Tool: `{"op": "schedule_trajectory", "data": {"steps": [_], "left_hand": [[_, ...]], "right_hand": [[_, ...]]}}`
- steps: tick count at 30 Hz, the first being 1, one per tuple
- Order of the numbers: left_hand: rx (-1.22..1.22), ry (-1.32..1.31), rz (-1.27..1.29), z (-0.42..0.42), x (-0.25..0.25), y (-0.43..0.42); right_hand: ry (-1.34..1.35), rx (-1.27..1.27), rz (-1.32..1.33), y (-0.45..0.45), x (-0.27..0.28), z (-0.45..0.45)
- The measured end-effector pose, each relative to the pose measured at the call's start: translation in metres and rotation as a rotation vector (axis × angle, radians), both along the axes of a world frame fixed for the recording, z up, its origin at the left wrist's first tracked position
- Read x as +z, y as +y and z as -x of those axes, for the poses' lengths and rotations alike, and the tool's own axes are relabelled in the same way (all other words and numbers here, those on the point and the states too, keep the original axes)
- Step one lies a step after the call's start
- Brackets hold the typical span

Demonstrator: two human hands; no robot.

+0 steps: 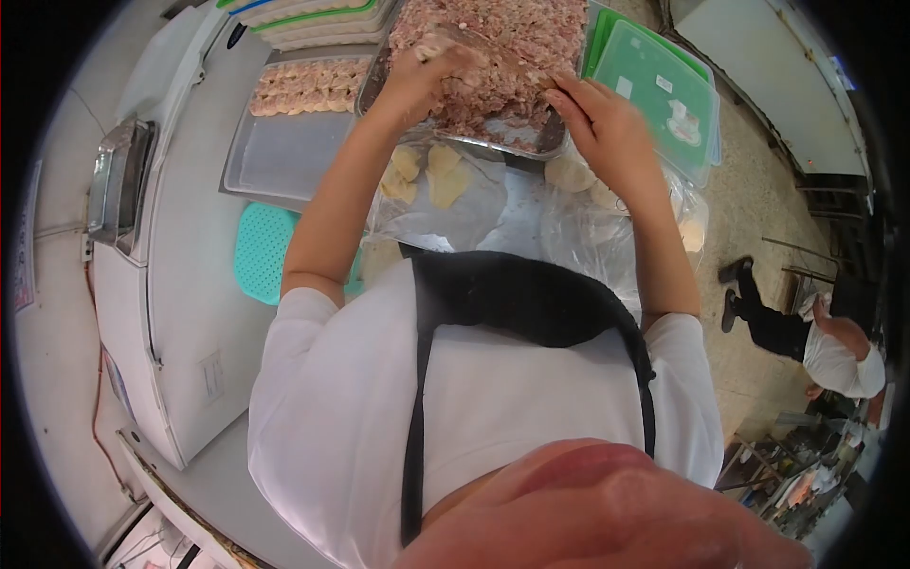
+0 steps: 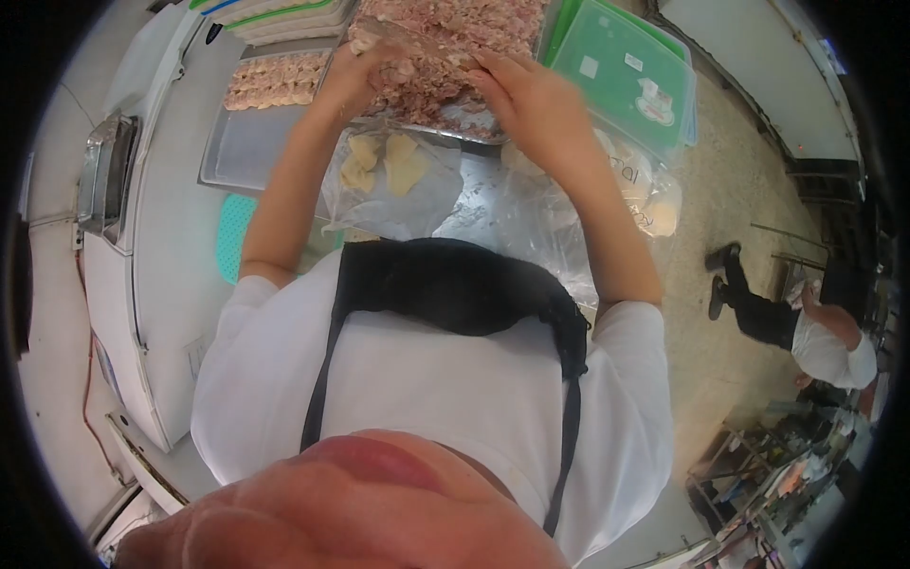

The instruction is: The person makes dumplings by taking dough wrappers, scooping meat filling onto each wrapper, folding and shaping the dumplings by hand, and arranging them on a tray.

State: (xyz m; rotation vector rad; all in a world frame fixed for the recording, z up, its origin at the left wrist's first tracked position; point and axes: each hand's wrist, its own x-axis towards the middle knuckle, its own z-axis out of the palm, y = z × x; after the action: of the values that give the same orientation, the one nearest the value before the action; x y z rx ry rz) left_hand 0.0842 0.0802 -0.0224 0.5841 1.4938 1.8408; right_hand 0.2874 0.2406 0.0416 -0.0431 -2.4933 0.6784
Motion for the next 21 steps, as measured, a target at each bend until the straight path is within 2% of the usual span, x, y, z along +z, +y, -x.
{"op": "schedule_trajectory", "data": {"steps": [3,4,9,10,12,13,21], "left_hand": [[0.18,-0.185,0.038,-0.005,0.012,-0.002],[0.176,-0.087,-0.004,-0.003,0.007,-0.002],[0.28,0.293,-0.164,0.006,-0.006,-0.006],[0.227,0.374,-0.059,0.007,-0.003,-0.008],[0.119,0.533,0.146,0.01,0.004,-0.011],[0.137,0.582,0.157,0.009,0.003,-0.011],[0.245,0.949,0.256,0.011,0.003,-0.012]], "right_hand": [[0.108,-0.047,-0.001,0.008,-0.035,0.013],[0.137,-0.061,-0.003,0.012,-0.048,0.017],[-0.494,0.099,0.835,0.02,-0.059,0.007],[-0.63,0.151,1.024,0.013,-0.056,0.005],[-0.595,0.202,1.14,-0.003,-0.056,0.007],[-0.579,0.229,1.197,-0.008,-0.056,0.009],[-0.56,0.194,1.131,-0.004,-0.04,0.011]]}}
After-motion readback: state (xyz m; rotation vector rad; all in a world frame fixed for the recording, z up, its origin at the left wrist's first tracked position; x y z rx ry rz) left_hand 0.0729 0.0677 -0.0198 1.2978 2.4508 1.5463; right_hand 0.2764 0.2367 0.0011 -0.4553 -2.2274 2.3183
